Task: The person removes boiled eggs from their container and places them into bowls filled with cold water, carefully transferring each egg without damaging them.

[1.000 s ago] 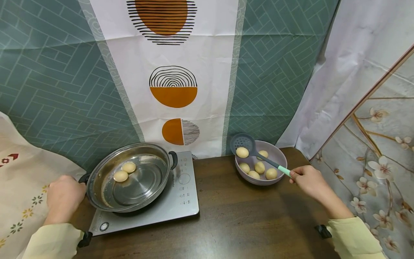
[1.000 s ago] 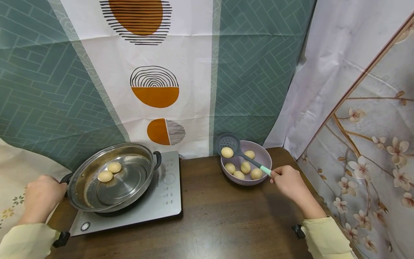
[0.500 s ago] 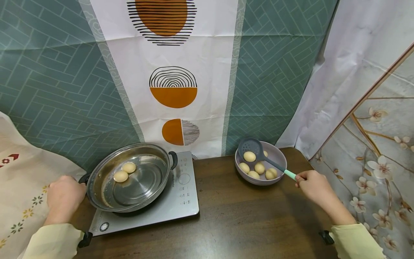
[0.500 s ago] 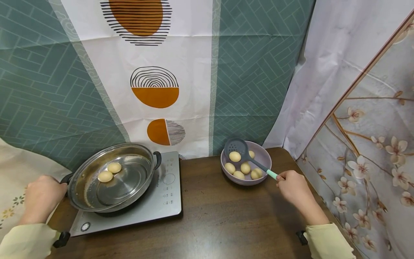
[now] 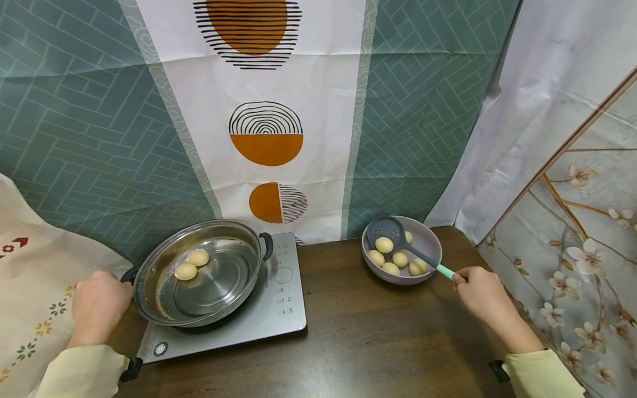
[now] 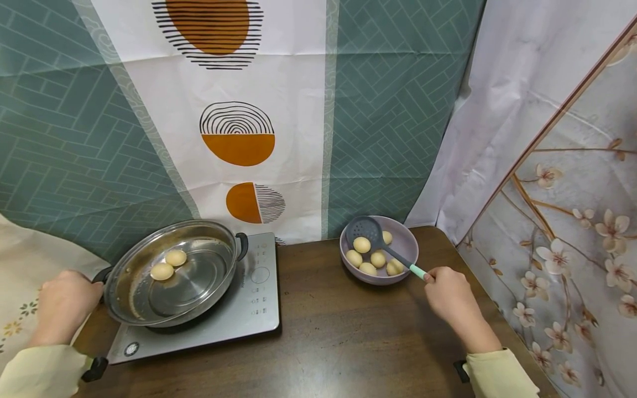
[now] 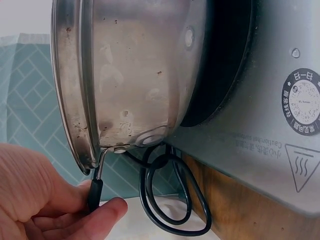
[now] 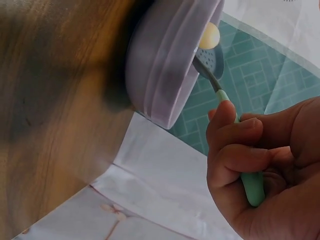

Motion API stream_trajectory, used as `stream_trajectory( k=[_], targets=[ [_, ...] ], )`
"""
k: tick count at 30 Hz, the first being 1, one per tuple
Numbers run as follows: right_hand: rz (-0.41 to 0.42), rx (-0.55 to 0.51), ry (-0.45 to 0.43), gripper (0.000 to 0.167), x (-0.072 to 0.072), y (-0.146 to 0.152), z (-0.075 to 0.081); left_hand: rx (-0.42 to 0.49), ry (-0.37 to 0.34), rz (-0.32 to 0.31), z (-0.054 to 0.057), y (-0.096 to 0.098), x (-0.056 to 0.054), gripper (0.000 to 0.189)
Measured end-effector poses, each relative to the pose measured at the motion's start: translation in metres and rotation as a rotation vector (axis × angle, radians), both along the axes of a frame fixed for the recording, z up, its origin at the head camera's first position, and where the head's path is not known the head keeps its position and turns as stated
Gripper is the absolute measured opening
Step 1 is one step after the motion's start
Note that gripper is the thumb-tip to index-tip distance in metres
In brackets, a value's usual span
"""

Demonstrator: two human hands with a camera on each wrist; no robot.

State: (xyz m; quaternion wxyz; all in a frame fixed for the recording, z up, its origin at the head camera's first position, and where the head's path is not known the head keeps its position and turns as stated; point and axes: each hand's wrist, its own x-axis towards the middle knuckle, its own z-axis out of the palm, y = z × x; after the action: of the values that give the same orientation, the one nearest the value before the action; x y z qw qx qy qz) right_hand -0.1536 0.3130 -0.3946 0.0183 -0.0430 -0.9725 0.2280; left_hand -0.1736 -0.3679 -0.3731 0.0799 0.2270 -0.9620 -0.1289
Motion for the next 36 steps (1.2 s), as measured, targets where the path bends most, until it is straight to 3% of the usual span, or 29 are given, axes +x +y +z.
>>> stream_trajectory(
  k=[8,21,36],
  targets=[
    [-0.009,0.041,0.024,0.027,0.0039,-0.0022,-0.0038,0.014,-0.030,0.017,-0.0006,-0.0005,-0.0003,0.031],
    [0.005,0.088,0.084,0.024,0.0083,0.0002,-0.0088,0.010,0.008,-0.007,0.0010,0.0029,0.0022,0.029],
    [-0.019,0.099,0.110,0.023,0.0091,0.0024,-0.0091,0.013,-0.026,0.000,-0.0008,-0.0016,-0.0002,0.030]
  ],
)
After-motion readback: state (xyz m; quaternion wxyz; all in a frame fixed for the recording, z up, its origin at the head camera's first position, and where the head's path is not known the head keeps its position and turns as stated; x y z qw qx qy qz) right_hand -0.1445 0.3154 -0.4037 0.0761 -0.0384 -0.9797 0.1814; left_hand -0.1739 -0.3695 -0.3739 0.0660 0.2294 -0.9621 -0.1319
